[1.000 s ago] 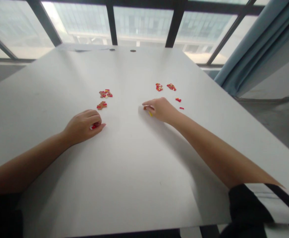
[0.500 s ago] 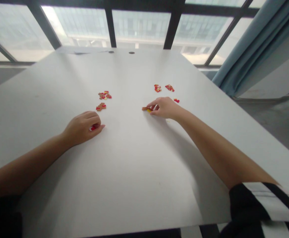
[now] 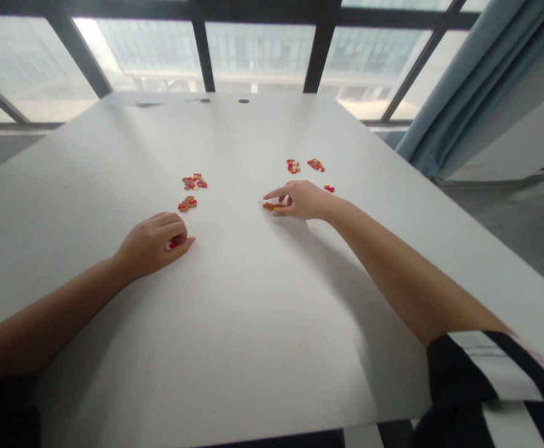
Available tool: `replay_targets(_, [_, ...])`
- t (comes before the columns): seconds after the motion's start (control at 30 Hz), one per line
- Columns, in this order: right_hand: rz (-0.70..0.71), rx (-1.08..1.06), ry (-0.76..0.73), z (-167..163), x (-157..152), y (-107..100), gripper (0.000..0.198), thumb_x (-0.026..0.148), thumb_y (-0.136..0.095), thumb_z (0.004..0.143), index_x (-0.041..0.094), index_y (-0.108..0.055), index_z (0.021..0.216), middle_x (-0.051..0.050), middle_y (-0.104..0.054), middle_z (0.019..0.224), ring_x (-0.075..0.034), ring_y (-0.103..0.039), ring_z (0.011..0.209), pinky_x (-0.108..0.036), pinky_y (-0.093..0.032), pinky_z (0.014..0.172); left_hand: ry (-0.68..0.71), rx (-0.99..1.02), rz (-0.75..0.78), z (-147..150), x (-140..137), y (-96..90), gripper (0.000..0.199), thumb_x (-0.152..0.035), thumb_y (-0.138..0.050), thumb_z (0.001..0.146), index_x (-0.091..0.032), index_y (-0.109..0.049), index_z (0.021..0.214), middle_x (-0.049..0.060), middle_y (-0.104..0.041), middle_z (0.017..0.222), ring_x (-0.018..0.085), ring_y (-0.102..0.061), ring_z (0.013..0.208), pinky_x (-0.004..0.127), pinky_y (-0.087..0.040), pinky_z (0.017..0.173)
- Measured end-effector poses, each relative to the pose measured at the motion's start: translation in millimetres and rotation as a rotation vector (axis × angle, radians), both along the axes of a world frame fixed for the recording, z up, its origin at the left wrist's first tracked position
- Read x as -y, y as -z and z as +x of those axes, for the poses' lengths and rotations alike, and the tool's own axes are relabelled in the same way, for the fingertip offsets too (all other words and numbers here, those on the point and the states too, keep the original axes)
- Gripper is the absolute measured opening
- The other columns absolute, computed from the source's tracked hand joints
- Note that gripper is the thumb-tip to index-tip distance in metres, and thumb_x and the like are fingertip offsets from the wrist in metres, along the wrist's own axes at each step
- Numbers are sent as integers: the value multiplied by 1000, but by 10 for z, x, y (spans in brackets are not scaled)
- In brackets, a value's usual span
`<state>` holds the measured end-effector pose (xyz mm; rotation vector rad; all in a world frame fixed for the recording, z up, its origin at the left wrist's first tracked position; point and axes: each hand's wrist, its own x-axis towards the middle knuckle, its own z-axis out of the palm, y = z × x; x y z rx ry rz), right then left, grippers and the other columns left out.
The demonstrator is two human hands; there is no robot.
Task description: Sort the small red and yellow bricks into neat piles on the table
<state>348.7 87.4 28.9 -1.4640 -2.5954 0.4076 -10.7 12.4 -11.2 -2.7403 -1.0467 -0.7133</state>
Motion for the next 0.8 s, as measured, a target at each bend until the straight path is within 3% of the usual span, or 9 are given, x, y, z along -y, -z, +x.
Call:
replay_targets(0.2, [107, -50, -82, -73, 15, 98, 30, 27, -71, 91, 25, -81, 119, -9, -74, 106, -16, -65, 79, -31, -51, 82, 12, -15, 25, -8, 2, 6, 30, -25, -52, 100, -23, -44, 72, 2, -56, 74, 19, -51, 71, 33, -43, 69])
replay_targets(0.47, [164, -80, -62, 10, -4, 161, 21, 23, -69, 90, 22, -83, 105, -8, -77, 99, -16, -68, 80, -29, -51, 83, -11, -29, 21, -10, -2, 4, 30, -26, -52, 100, -23, -44, 72, 2, -57, 74, 19, -51, 71, 32, -43, 69])
replay_targets(0.63, [160, -108, 70, 106, 13, 90, 30, 32, -66, 92, 24, -81, 117, -6, -80, 99, -18, -69, 76, -32, -55, 79, -22, -26, 1, -8, -12, 6, 30, -27, -53, 99, -23, -45, 71, 2, -57, 73, 19, -52, 71, 32, -43, 69])
replay_targets(0.8, [238, -62, 209, 265, -46, 57, 28, 24, -63, 90, 28, -84, 108, -4, -82, 94, -23, -74, 81, -40, -57, 83, -22, -9, -10, -18, -27, 28, 29, -26, -53, 98, -22, -46, 70, 3, -57, 73, 19, -52, 72, 33, -43, 69])
